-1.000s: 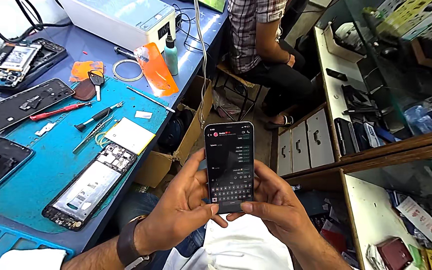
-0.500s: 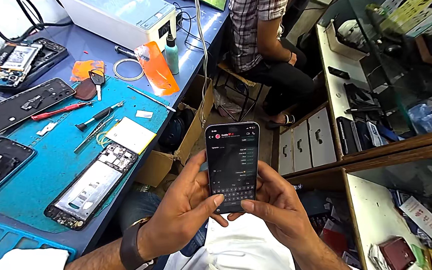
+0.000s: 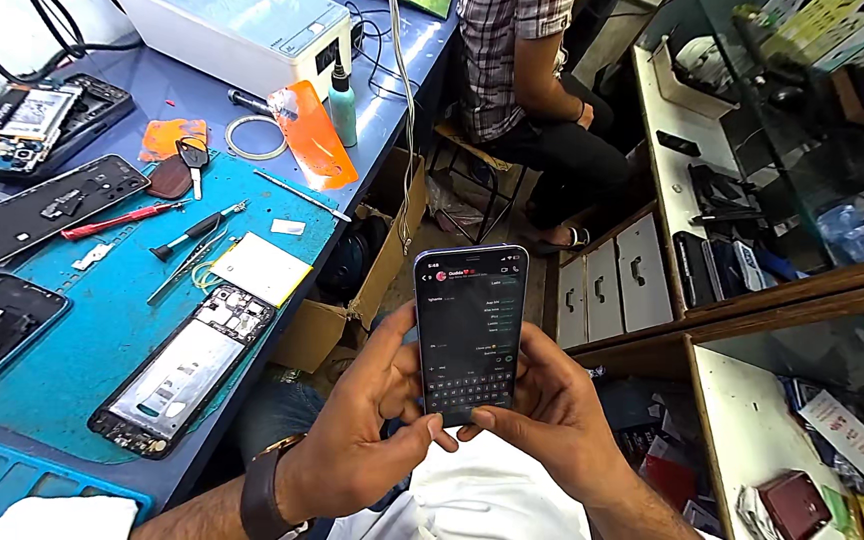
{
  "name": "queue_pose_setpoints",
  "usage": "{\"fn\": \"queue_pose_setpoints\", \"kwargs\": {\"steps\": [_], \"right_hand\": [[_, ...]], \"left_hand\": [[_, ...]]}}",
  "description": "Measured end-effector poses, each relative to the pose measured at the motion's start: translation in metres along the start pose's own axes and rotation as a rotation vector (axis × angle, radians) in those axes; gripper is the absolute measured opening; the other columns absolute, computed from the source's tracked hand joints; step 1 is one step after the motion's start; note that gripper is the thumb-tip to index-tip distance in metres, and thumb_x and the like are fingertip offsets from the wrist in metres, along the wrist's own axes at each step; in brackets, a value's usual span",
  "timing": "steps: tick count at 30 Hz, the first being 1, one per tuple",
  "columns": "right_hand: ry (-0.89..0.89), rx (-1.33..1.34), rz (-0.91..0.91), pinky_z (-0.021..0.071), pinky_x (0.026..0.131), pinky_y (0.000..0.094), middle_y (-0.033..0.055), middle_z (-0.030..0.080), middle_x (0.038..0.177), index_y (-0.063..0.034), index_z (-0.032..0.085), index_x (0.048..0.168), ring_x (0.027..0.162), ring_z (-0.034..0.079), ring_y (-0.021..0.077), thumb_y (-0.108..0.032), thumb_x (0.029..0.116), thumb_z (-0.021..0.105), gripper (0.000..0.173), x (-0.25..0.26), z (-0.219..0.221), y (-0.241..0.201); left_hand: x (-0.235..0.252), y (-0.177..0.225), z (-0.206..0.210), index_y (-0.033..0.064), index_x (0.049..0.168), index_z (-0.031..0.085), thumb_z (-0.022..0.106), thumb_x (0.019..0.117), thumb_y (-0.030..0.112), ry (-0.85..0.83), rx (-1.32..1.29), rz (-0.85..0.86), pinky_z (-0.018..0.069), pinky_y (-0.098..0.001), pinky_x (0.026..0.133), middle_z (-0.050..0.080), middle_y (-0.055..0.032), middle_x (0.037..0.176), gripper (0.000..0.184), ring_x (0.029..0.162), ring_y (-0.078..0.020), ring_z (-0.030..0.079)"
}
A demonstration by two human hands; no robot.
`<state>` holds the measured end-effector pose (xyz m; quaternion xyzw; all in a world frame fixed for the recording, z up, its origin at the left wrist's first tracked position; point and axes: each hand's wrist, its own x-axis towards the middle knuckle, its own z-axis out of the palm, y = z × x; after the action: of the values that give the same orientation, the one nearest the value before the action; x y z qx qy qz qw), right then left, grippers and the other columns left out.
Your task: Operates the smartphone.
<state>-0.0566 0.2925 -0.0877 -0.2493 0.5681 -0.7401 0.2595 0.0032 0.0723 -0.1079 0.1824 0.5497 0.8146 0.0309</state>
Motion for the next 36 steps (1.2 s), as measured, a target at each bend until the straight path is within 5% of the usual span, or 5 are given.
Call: {"fn": "queue_pose_setpoints", "kwargs": {"steps": [17, 23, 28, 36], "right_hand": [[0.263, -0.175, -0.121, 0.0659, 0.068, 0.0331, 0.0118, 0.072, 0.104, -0.0126, 0.057, 0.132, 0.081, 0.074, 0.0216, -0.004, 0.0823, 0.083, 0.056, 0.006, 0.025, 0.011], [0.044, -0.064, -0.105, 0.0647, 0.081, 0.0382, 0.0138, 0.067, 0.114, -0.0134, 0.049, 0.143, 0.094, 0.073, 0.0230, -0.007, 0.0947, 0.069, 0.052, 0.001, 0.009, 0.009], [0.068, -0.033, -0.115, 0.0660, 0.076, 0.0402, 0.0160, 0.069, 0.111, -0.0101, 0.052, 0.139, 0.091, 0.074, 0.0251, -0.002, 0.0978, 0.064, 0.043, 0.002, 0.011, 0.009], [-0.008, 0.061, -0.102, 0.0648, 0.079, 0.0438, 0.0161, 0.067, 0.118, -0.0112, 0.050, 0.146, 0.099, 0.072, 0.0247, -0.013, 0.1048, 0.053, 0.041, 0.003, 0.004, 0.005]], "left_hand": [[-0.001, -0.002, 0.005, 0.0238, 0.162, 0.010, 0.058, 0.0861, -0.006, -0.047, 0.230, 0.084, 0.0635, -0.0355, 0.083, 0.057, -0.0084, 0.138, 0.094, 0.108, -0.0227, 0.069], [-0.001, -0.001, -0.001, 0.0220, 0.161, 0.015, 0.054, 0.0852, -0.008, -0.012, 0.130, 0.062, 0.0651, -0.0406, 0.078, 0.062, -0.0141, 0.130, 0.090, 0.099, -0.0291, 0.072], [-0.001, -0.001, -0.002, 0.0217, 0.161, 0.016, 0.054, 0.0856, -0.008, -0.014, 0.111, 0.062, 0.0647, -0.0411, 0.079, 0.062, -0.0153, 0.129, 0.089, 0.099, -0.0299, 0.072], [-0.001, 0.000, -0.004, 0.0229, 0.161, 0.015, 0.053, 0.0871, -0.008, -0.036, 0.059, 0.063, 0.0650, -0.0426, 0.078, 0.062, -0.0171, 0.129, 0.089, 0.097, -0.0319, 0.072]]}}
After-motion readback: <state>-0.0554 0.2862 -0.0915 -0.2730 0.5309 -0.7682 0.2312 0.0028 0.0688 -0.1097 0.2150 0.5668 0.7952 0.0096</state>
